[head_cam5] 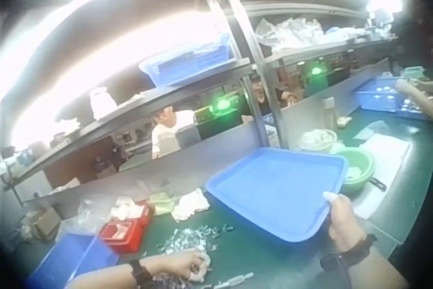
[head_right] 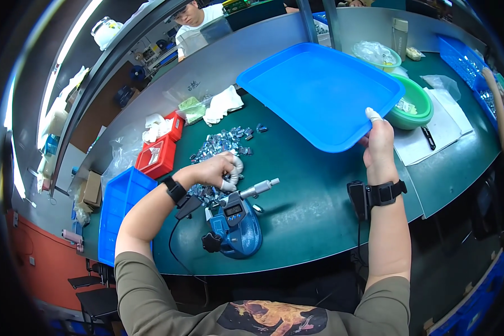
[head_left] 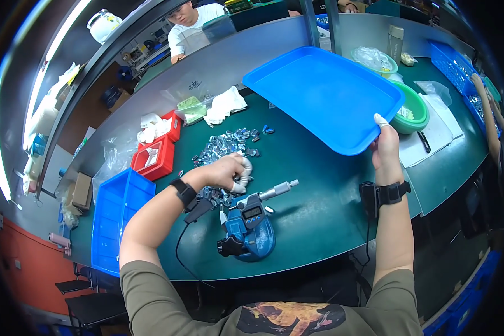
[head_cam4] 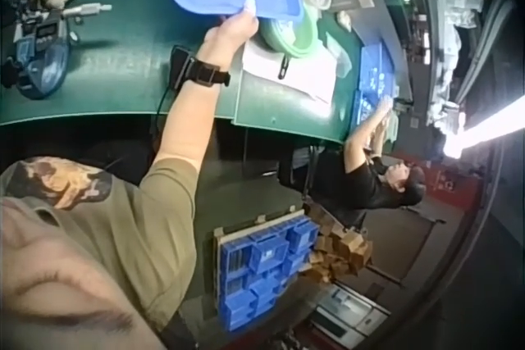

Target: The person pours metal parts from a blue tray onto the table and picks them up one at a time to measure them with a digital micrometer. After each measurement, the person places the component into a blue bin.

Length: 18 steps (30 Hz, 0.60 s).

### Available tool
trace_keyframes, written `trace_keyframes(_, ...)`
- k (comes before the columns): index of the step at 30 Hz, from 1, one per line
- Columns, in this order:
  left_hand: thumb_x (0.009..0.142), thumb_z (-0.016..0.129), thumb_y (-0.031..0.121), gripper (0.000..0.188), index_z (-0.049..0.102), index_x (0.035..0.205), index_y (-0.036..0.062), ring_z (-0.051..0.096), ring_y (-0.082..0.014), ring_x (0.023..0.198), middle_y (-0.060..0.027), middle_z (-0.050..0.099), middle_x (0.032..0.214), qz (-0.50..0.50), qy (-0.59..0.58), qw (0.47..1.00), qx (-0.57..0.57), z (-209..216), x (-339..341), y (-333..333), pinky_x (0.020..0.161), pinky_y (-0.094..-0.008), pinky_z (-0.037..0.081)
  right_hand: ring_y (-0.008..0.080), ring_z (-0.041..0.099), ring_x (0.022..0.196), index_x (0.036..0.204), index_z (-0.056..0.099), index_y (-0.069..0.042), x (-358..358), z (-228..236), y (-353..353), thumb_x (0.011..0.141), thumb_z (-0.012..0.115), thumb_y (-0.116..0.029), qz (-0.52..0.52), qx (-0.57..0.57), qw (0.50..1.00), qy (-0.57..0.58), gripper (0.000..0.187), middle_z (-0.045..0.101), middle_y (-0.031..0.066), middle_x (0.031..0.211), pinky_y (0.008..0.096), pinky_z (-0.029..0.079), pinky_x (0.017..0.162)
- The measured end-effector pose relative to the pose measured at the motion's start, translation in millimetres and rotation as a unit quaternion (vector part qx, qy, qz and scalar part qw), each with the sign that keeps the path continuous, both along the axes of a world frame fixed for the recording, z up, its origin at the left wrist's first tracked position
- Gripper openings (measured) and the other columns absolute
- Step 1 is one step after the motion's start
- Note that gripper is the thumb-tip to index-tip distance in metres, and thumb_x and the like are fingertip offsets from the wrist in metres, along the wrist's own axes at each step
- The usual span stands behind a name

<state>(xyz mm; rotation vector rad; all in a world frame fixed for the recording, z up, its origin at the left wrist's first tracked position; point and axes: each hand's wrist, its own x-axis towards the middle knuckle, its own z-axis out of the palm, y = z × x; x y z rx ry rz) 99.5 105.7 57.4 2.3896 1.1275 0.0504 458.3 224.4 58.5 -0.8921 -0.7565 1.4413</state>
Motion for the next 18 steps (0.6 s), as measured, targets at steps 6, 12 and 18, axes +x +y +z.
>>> trace_keyframes(6, 0.062, 0.072, 0.020, 0.019, 0.065, 0.079, 0.0121, 0.051, -0.0233, 0.093, -0.0064, 0.058, 0.088, 0.104, -0.019, 0.992, -0.074, 18.8, -2.9, 3.9, 0.087, -0.0343, 0.035, 0.0096, 0.056, 0.065, 0.100, 0.052, -0.003, -3.3, 6.5, -4.1, 0.080, 0.054, -0.023, 0.016, 0.012, 1.000, 0.021, 0.028, 0.058, 0.0029, 0.084, 0.0203, 0.044, 0.050)
trace_keyframes(12, 0.068, 0.068, 0.019, 0.026, 0.062, 0.092, 0.0101, 0.051, -0.0255, 0.098, -0.0089, 0.058, 0.092, 0.088, -0.054, 0.982, 0.155, 2.8, 32.1, 67.4, 0.086, -0.0363, 0.039, 0.0112, 0.057, 0.064, 0.100, 0.051, -0.003, -0.5, 4.3, -4.9, 0.081, 0.053, -0.023, 0.007, 0.012, 1.000, 0.016, 0.028, 0.058, 0.0045, 0.085, 0.0210, 0.045, 0.049)
trace_keyframes(18, 0.072, 0.065, 0.018, 0.022, 0.058, 0.090, 0.0066, 0.052, -0.0249, 0.093, -0.0082, 0.058, 0.090, 0.125, 0.001, 0.992, 0.016, -10.2, 5.7, 82.6, 0.083, -0.0364, 0.040, 0.0087, 0.055, 0.061, 0.098, 0.053, -0.005, -5.8, 4.2, -8.7, 0.081, 0.054, -0.023, 0.013, 0.007, 1.000, 0.005, 0.025, 0.058, 0.0019, 0.080, 0.0207, 0.044, 0.049)
